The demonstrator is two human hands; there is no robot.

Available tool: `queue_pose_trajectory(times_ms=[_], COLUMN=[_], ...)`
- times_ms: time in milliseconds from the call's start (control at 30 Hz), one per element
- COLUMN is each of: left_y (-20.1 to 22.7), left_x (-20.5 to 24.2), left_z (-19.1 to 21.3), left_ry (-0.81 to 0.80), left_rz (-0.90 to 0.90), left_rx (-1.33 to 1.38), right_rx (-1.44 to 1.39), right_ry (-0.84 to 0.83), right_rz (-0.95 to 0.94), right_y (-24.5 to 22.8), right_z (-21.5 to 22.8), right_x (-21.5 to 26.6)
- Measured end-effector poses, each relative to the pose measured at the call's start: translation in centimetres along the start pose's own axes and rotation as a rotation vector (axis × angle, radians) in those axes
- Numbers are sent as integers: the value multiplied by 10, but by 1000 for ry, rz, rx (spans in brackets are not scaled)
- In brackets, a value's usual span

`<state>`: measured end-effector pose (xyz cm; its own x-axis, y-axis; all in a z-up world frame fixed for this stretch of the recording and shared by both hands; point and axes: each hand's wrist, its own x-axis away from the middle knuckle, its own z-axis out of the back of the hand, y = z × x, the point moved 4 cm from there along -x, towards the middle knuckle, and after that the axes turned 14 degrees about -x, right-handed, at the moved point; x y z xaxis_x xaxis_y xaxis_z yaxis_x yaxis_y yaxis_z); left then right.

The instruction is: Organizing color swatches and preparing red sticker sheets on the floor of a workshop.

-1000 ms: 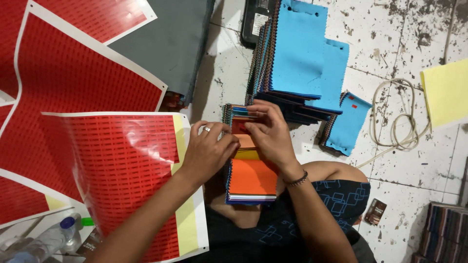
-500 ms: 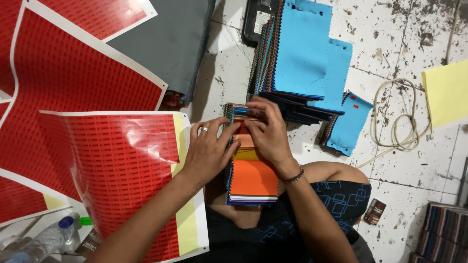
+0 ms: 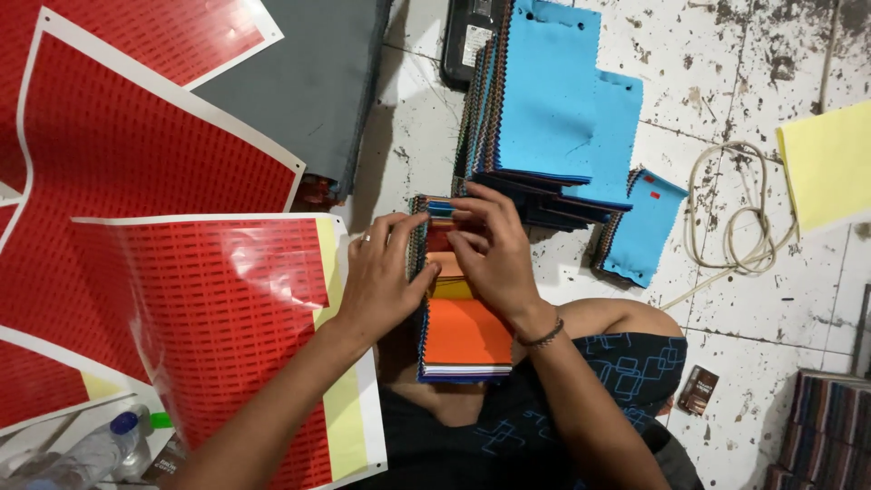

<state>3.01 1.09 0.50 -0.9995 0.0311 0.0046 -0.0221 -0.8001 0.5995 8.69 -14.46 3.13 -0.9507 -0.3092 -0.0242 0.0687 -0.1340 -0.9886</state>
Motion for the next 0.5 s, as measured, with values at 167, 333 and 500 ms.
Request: queue_pose_trajectory(times_ms=[167, 333, 500], left_y=[-6, -10, -9], left_x=[-6, -16, -21], left_z=[-13, -21, -16], left_ry=[24, 20, -45], left_rz=[50, 109, 243], left_rx=[194, 254, 322], right_rx=[-58, -80, 39], right_ry=[7, 6, 42], right_rz=[-3, -2, 73], right_y=[-9, -8, -19], right_z=[5, 7, 18], right_x=[10, 12, 14])
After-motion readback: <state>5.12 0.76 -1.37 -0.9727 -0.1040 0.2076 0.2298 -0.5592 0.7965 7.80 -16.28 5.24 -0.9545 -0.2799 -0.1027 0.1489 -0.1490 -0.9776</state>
